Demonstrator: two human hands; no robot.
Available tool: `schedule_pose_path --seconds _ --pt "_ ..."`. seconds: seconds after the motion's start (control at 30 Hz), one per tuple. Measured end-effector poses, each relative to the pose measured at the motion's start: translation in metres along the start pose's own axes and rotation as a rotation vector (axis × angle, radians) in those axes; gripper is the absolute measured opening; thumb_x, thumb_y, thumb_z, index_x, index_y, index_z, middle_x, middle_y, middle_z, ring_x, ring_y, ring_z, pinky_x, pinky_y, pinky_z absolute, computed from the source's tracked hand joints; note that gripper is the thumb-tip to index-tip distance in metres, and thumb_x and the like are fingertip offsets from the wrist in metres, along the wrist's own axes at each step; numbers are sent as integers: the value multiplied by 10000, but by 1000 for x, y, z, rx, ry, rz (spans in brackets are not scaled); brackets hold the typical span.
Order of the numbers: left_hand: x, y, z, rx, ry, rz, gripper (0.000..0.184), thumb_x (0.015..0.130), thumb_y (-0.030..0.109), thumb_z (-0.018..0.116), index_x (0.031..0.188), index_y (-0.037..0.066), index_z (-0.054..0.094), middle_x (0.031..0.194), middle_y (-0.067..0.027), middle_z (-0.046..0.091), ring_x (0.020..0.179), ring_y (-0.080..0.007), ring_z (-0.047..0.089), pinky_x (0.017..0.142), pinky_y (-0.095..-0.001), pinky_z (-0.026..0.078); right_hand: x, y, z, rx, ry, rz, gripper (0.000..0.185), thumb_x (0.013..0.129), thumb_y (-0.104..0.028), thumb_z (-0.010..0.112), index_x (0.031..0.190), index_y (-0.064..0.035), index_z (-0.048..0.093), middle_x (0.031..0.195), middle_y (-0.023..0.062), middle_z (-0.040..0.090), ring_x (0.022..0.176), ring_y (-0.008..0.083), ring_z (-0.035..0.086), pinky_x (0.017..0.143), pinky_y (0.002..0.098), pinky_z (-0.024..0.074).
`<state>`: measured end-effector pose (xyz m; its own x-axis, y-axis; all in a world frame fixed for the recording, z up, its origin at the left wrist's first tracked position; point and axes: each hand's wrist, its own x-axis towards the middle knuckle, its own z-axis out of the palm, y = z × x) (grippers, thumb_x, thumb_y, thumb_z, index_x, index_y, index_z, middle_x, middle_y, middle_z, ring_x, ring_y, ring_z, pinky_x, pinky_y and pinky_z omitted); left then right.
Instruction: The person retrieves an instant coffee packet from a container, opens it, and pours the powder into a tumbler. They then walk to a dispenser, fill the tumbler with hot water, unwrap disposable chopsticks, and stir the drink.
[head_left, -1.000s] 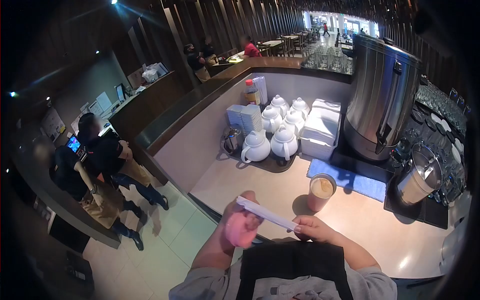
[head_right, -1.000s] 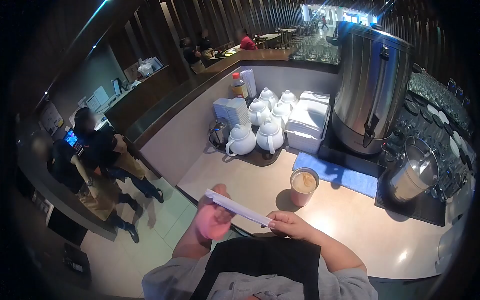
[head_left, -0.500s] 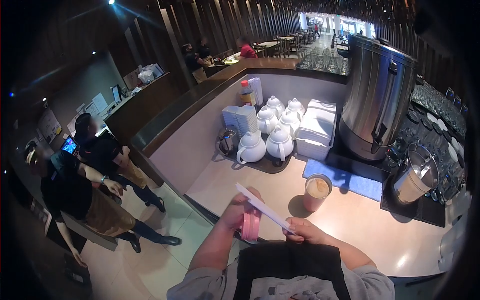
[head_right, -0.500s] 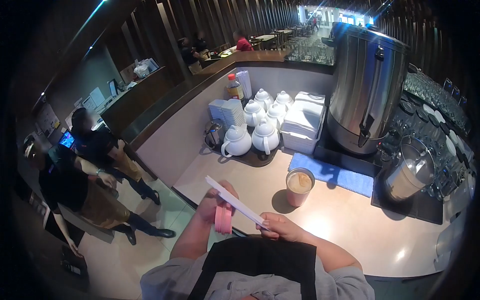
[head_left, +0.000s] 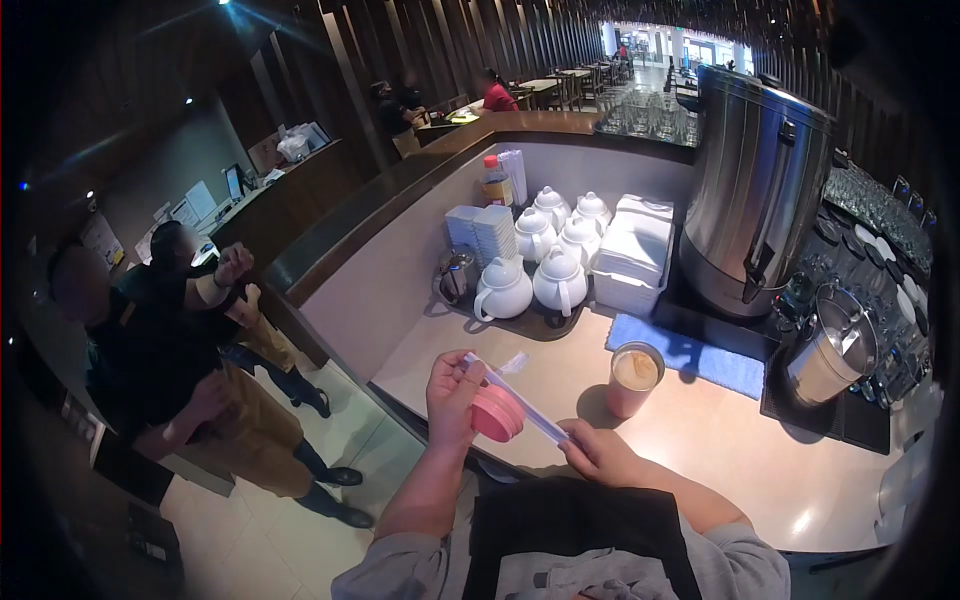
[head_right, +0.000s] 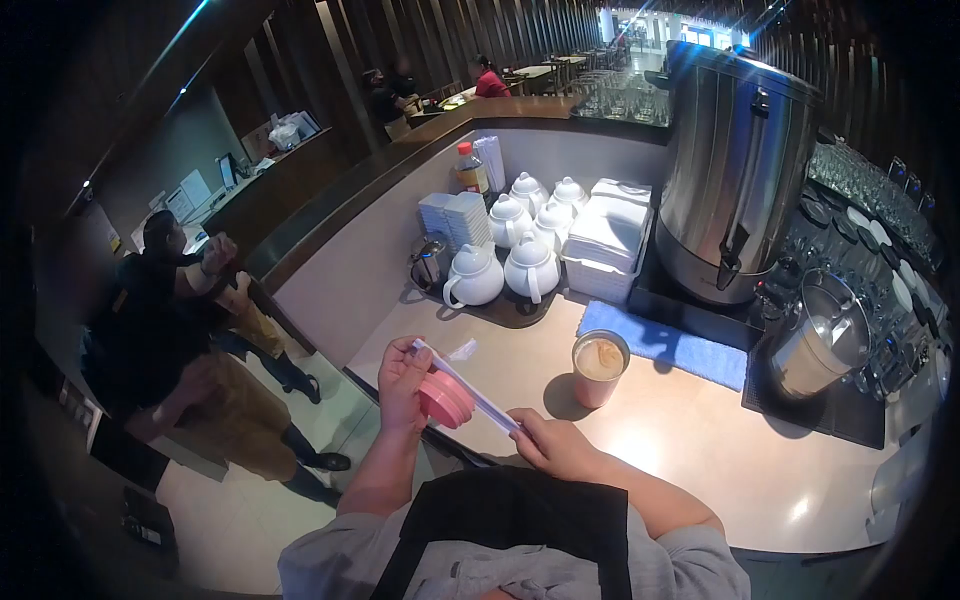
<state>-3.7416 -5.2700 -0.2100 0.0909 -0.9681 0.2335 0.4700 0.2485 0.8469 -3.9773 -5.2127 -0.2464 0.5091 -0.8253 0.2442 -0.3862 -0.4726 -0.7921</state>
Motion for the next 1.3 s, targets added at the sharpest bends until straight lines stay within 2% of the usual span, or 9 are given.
schedule_pose_path --seconds 0.13,0.23,0.33,0.4,0.53,0.67,0.8,1.13,1.3 --pt "6 -15 4 -12 156 41 142 940 87 601 1058 45 534 882 -95 638 736 -147 616 699 -277 529 -1 1 3 -122 100 -96 292 961 -195 534 1219 -60 502 782 177 643 685 362 645 641 418 510" --pt "3 -3 7 -82 -15 -147 108 957 129 594 1022 56 548 908 -78 642 799 -124 611 717 -247 510 -2 1 3 -265 124 -136 301 967 -215 537 1223 -61 501 782 172 635 690 322 652 633 402 502" --pt "0 -2 -5 -136 -170 -175 157 960 180 582 1048 53 556 915 -94 653 818 -146 629 728 -276 532 -5 8 18 180 74 -17 294 979 -203 530 1226 -49 499 731 122 596 639 224 615 605 326 473" --pt "-5 -2 -4 -78 -195 -159 301 949 196 599 1185 19 540 983 -113 661 855 -159 640 739 -293 542 -5 11 27 841 -65 101 243 993 -193 501 1174 -31 507 691 51 521 579 125 498 569 247 397" --pt "-14 3 1 176 -316 -39 465 962 178 601 1355 -14 444 1055 -111 644 852 -130 619 778 -266 513 -2 3 22 1064 -138 183 199 1006 -203 452 1082 -28 508 681 12 479 540 87 396 537 213 329" --pt "-14 0 -9 353 -351 28 394 969 133 584 1314 -21 474 997 -84 639 866 -120 612 764 -254 498 -3 12 23 1206 -264 174 215 1013 -241 408 988 -47 498 646 13 457 513 76 364 499 214 305" --pt "-8 11 -18 656 -432 238 131 945 60 592 1056 -10 587 886 -95 642 792 -151 641 713 -277 496 -4 21 18 1487 -452 250 224 1015 -246 402 963 -50 499 584 -7 410 476 63 336 474 211 293" --pt "-18 -2 2 955 -281 479 88 917 58 597 851 3 578 725 -145 580 605 -301 591 562 -374 461 -1 11 25 984 -54 182 209 1031 -243 450 1027 -49 526 604 -29 421 493 77 365 508 217 319" --pt "-27 -5 0 1037 -346 446 80 922 62 596 880 -6 602 738 -135 584 643 -272 599 590 -354 467 -1 14 24 199 164 66 207 992 -212 526 1080 -24 532 702 99 593 606 229 601 593 346 479"
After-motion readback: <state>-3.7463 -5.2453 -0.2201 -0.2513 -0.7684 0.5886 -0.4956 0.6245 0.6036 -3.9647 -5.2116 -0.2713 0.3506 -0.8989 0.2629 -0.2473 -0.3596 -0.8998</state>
